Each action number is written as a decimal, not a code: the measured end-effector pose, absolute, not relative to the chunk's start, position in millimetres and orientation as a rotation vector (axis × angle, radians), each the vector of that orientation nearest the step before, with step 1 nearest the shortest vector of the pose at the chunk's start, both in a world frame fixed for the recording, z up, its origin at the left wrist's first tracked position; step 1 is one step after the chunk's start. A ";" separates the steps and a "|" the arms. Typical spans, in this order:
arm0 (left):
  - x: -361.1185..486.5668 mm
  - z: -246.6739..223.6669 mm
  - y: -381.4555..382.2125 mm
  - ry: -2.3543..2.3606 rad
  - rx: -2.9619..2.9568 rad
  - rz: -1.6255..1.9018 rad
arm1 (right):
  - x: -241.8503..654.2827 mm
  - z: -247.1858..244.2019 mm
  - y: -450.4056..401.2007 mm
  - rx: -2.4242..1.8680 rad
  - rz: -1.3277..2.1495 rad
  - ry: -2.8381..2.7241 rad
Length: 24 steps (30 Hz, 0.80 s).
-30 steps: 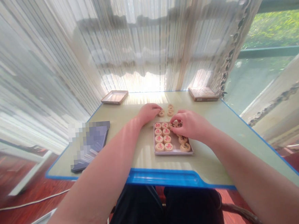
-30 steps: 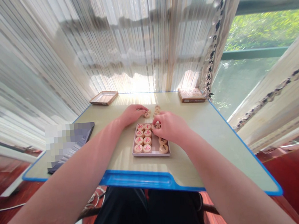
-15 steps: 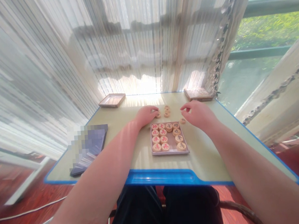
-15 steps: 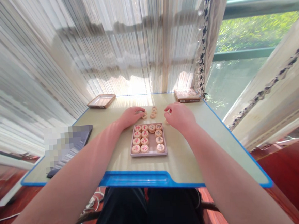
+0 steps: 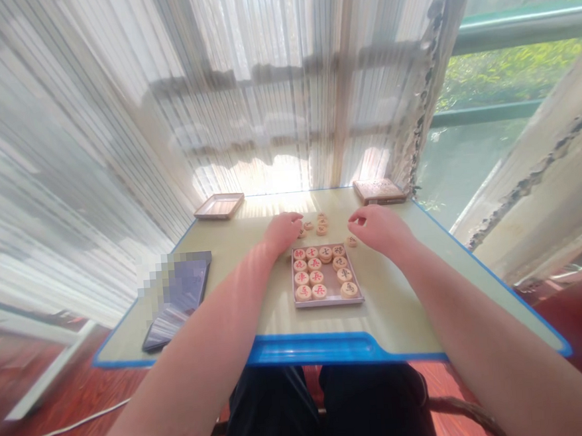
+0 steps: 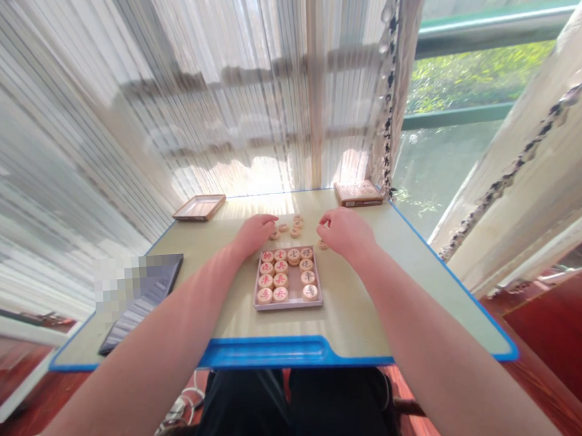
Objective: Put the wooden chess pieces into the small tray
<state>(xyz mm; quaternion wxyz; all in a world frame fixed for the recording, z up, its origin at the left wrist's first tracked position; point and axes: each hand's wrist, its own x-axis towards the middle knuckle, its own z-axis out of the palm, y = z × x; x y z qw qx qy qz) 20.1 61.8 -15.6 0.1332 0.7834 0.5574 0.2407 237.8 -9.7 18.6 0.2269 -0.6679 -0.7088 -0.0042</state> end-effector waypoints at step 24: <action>41.3 17.7 19.4 0.898 1.671 0.993 | 206.5 11.9 -24.1 -1.131 0.039 -1.970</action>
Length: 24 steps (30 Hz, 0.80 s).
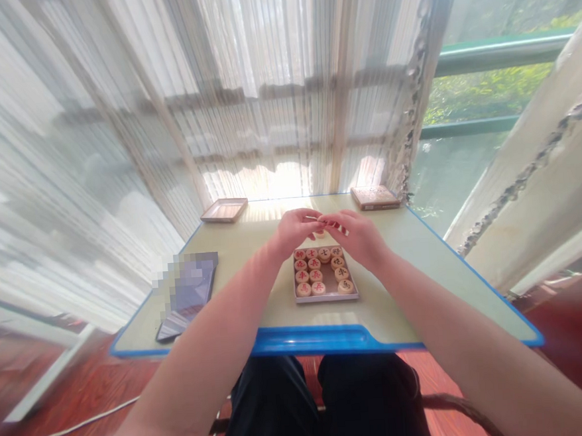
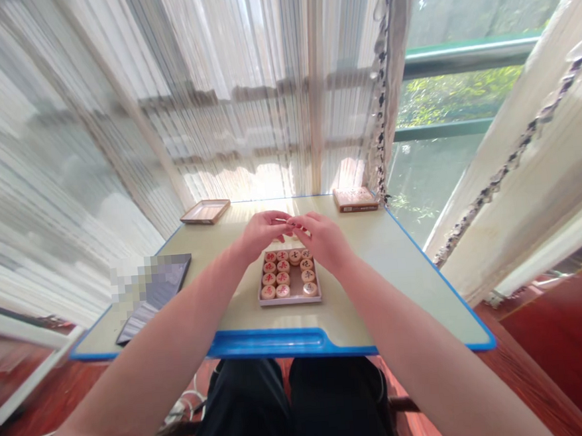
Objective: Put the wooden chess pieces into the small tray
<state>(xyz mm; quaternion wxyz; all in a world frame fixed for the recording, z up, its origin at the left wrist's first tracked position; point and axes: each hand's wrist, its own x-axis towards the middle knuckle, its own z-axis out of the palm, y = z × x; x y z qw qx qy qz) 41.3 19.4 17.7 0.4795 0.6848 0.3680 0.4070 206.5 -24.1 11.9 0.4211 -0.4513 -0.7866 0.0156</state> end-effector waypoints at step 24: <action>37.2 32.0 11.3 1.112 1.802 0.880 | 212.6 23.3 -31.9 -1.296 -0.107 -2.050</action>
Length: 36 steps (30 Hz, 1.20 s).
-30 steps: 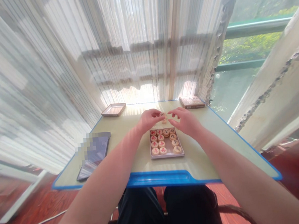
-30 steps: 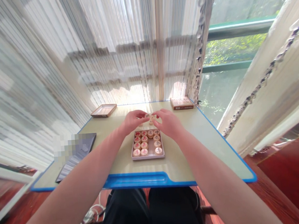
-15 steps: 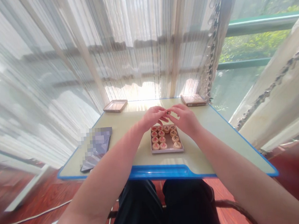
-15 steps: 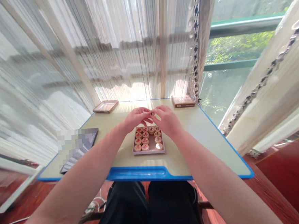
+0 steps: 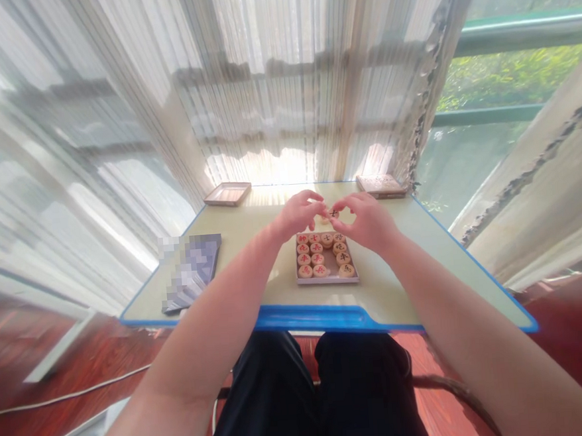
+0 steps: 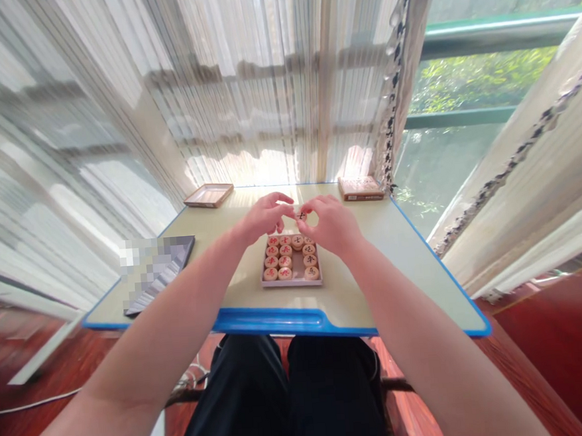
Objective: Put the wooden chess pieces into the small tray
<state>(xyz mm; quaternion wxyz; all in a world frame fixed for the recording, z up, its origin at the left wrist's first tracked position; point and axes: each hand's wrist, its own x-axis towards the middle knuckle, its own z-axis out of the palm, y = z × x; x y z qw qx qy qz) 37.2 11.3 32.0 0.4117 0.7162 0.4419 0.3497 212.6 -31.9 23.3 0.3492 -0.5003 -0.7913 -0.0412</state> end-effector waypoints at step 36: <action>14.1 -2.8 50.4 1.727 2.358 0.517 | 192.9 33.5 -64.5 -1.637 0.115 -2.601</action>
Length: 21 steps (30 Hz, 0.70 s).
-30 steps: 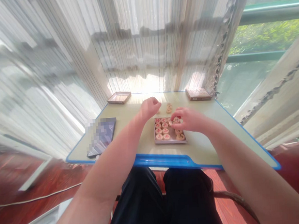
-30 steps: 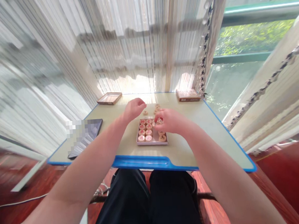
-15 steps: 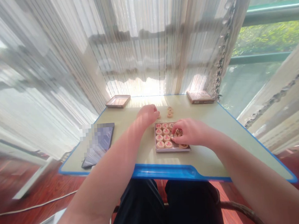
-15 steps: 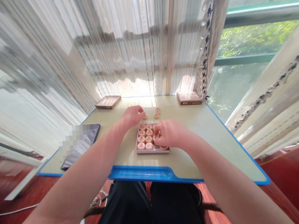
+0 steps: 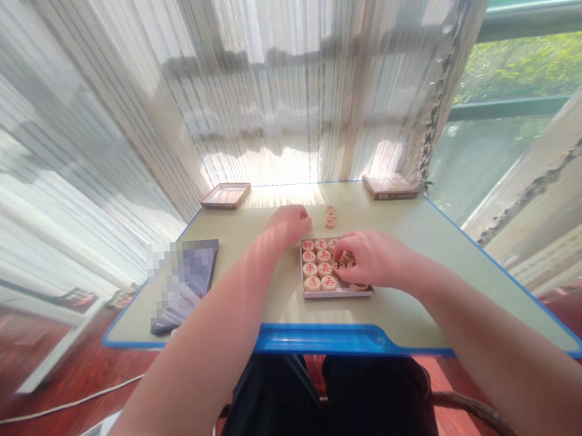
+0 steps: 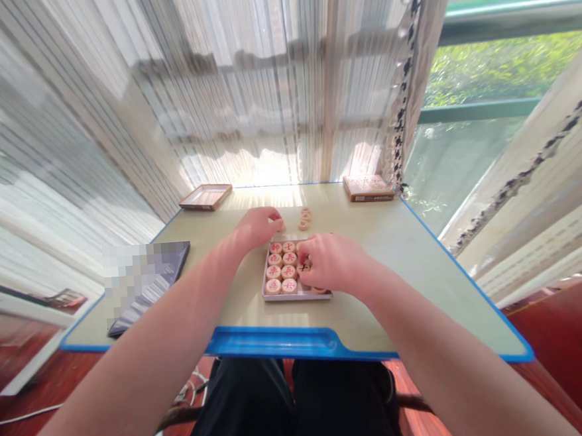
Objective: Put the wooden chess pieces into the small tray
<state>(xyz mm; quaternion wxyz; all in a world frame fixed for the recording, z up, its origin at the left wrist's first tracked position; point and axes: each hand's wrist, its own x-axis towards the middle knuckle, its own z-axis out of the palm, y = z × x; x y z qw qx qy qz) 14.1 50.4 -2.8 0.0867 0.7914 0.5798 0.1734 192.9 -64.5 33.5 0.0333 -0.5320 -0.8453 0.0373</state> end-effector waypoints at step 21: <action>15.0 -2.8 47.7 1.734 2.392 0.486 | 187.7 30.7 -62.4 -1.735 0.030 -2.576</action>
